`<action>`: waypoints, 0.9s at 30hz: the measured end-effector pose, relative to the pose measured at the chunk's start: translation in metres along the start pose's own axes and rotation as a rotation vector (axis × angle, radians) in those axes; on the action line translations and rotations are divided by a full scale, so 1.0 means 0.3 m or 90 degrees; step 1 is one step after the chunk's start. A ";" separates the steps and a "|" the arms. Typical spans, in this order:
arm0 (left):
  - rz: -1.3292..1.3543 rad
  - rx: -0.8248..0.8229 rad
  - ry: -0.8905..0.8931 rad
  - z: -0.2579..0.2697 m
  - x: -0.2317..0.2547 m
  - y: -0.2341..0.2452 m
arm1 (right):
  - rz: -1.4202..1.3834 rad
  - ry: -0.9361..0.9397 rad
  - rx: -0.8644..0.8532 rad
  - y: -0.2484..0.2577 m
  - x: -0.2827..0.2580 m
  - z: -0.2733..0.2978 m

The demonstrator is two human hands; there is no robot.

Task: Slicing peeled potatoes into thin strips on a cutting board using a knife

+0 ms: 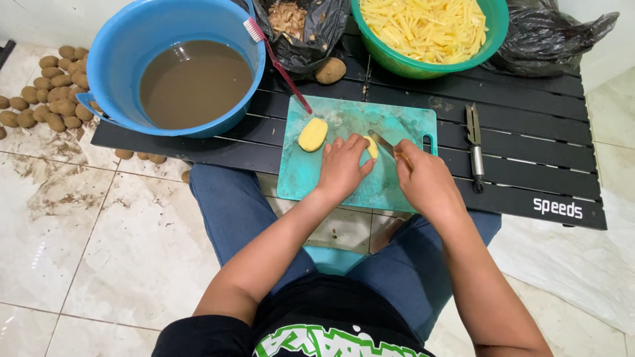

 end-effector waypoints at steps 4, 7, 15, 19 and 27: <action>0.010 0.008 0.000 0.006 0.001 0.009 | -0.008 0.012 -0.007 -0.001 0.022 -0.017; 0.005 0.007 -0.002 0.010 0.004 0.009 | -0.008 0.025 -0.008 -0.010 0.014 -0.009; 0.006 0.019 0.001 0.005 0.004 0.018 | 0.001 0.024 -0.015 -0.021 -0.011 0.077; 0.010 0.027 -0.003 0.008 0.002 0.014 | 0.041 0.006 -0.029 -0.029 0.047 0.114; 0.022 0.019 -0.005 0.002 -0.013 0.002 | 0.049 -0.048 -0.038 0.030 0.029 0.230</action>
Point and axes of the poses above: each hand's wrist, its own z-axis away from the middle knuckle, its own y-axis out of the back of the hand, x = y × z, the point moved 2 cm from there along -z, towards the middle knuckle, and after that the axes turned 12 degrees about -z, right-handed, at the moved point
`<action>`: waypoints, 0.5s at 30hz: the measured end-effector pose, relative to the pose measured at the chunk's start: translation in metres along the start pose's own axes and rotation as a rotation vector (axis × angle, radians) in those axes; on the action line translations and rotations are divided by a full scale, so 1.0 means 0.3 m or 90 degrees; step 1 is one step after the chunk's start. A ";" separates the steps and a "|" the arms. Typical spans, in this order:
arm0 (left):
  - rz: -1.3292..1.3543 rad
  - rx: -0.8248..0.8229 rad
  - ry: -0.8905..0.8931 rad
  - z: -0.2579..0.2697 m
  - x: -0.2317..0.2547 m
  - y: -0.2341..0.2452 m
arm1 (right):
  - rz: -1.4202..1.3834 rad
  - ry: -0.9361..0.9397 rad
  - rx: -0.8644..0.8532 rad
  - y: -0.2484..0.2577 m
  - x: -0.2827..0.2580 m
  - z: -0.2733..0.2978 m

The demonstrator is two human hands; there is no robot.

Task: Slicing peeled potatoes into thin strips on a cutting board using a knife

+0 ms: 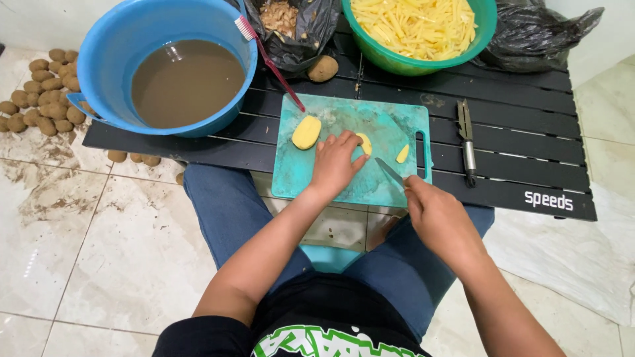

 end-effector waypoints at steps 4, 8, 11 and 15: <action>0.012 0.007 -0.007 0.003 -0.010 0.008 | -0.003 0.033 -0.004 0.058 0.020 -0.075; 0.025 0.012 0.008 0.003 -0.019 -0.006 | -0.006 0.067 0.037 0.061 -0.012 -0.159; 0.020 0.014 0.006 -0.001 -0.017 -0.007 | -0.010 0.077 0.039 0.034 -0.050 -0.211; 0.028 0.013 -0.001 0.003 -0.001 0.019 | -0.011 0.093 0.023 -0.016 -0.045 -0.273</action>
Point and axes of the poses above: each hand's wrist, its own z-axis away from the middle knuckle, its own y-axis out of the back of the hand, x = y × z, the point moved 2 cm from there along -z, towards the middle knuckle, and after that the axes turned 12 degrees about -z, right-handed, at the moved point
